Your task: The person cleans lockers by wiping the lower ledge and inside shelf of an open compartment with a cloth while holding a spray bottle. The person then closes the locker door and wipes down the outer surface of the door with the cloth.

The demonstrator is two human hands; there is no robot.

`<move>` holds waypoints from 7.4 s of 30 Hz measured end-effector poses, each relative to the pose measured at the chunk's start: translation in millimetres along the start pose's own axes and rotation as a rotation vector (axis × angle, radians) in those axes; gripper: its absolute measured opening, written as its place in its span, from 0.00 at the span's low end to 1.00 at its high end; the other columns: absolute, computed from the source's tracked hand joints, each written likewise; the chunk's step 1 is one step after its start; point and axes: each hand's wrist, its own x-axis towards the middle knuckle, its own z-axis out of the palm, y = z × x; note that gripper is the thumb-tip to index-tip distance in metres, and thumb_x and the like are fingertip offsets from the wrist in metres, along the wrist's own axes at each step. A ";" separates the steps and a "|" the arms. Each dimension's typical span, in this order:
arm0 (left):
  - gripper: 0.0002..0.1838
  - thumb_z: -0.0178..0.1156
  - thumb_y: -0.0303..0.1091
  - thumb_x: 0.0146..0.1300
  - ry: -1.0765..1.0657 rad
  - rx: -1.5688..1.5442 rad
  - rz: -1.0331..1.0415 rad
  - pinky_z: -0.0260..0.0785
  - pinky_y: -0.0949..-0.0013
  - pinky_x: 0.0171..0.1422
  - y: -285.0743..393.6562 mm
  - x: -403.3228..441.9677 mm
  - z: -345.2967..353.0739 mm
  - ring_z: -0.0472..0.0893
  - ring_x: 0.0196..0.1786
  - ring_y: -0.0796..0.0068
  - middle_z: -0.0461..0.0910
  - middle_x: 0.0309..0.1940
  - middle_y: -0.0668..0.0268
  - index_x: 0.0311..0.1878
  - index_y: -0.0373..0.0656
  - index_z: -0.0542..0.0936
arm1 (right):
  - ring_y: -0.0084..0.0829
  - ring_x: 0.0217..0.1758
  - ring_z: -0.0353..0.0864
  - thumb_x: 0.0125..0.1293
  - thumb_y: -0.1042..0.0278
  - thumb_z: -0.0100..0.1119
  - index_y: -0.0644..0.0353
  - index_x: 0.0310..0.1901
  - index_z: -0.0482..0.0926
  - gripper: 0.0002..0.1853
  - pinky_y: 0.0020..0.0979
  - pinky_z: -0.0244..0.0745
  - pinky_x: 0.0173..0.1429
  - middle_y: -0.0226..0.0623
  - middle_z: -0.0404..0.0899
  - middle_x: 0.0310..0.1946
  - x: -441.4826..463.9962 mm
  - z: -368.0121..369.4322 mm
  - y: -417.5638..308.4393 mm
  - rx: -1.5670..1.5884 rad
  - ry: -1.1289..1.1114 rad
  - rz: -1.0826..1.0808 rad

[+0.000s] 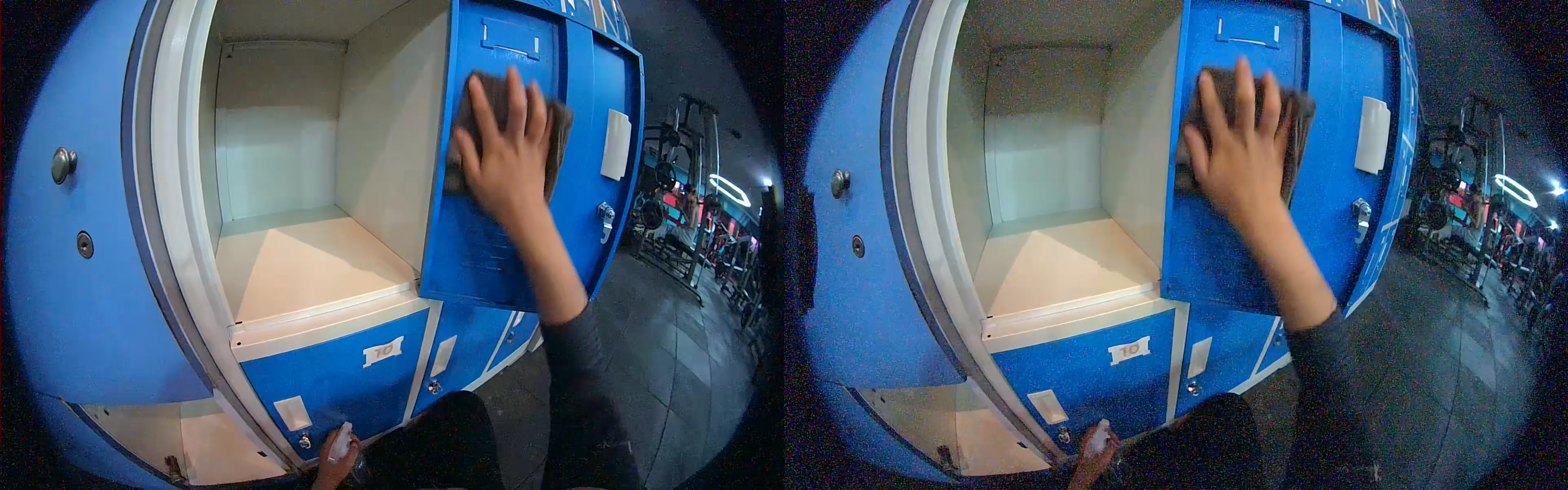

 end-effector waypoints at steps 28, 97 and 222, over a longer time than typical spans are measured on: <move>0.27 0.55 0.23 0.62 -0.042 0.164 -0.070 0.69 0.71 0.43 -13.9 0.4 -7.9 0.75 0.39 0.73 0.75 0.39 0.64 0.66 0.37 0.65 | 0.51 0.73 0.49 0.61 0.50 0.54 0.42 0.69 0.61 0.33 0.57 0.48 0.71 0.51 0.56 0.65 -66.0 -37.1 -10.5 0.006 -0.315 -0.166; 0.16 0.58 0.21 0.59 0.046 0.005 0.022 0.71 0.66 0.47 1.0 0.3 2.0 0.77 0.40 0.74 0.77 0.35 0.64 0.52 0.34 0.72 | 0.44 0.64 0.62 0.61 0.43 0.51 0.74 0.60 0.68 0.39 0.45 0.56 0.65 0.57 0.63 0.64 -118.1 -81.5 -55.3 -0.503 -0.532 0.085; 0.17 0.56 0.23 0.60 0.074 -0.033 0.012 0.71 0.69 0.47 -31.3 -0.7 -1.7 0.77 0.40 0.74 0.77 0.36 0.62 0.53 0.32 0.71 | 0.46 0.76 0.46 0.60 0.44 0.52 0.64 0.69 0.57 0.41 0.47 0.41 0.75 0.50 0.49 0.72 -32.2 -20.6 -0.5 0.037 -0.191 -0.087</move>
